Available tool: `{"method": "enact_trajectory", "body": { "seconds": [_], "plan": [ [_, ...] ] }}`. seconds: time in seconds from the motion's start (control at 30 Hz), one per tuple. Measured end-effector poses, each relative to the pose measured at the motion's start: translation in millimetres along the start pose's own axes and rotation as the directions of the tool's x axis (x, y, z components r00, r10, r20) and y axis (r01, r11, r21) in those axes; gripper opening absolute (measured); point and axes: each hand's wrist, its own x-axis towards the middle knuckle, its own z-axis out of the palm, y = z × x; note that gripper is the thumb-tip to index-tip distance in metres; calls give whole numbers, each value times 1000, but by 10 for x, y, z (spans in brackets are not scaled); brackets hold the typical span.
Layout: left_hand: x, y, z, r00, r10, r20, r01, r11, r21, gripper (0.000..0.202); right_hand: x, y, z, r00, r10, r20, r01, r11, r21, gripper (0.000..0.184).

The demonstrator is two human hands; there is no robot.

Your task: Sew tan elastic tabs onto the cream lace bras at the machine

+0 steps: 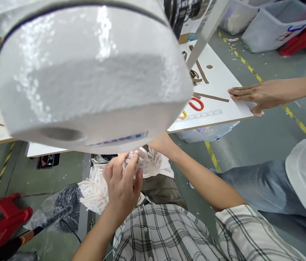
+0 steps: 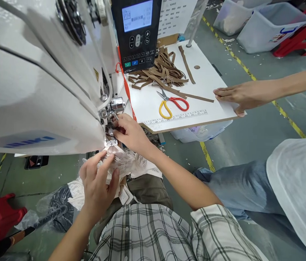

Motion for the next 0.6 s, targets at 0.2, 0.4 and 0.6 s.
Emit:
{"method": "enact_trajectory", "body": {
  "seconds": [0.2,0.4,0.6],
  "plan": [
    [-26,-63,73,994,-35,-107,32,999,-31,35,-23,13,36,1000,18,-7,-18,1000,13,12],
    [-42,-153,124,956,-288,-65,263,931,-252,37,-24,47,69,1000,0,-17,0,1000,-1,11],
    [-63,-290,181,869,-475,139,485,759,-435,32,-20,39,106,999,-8,-37,9,1000,15,11]
  ]
}}
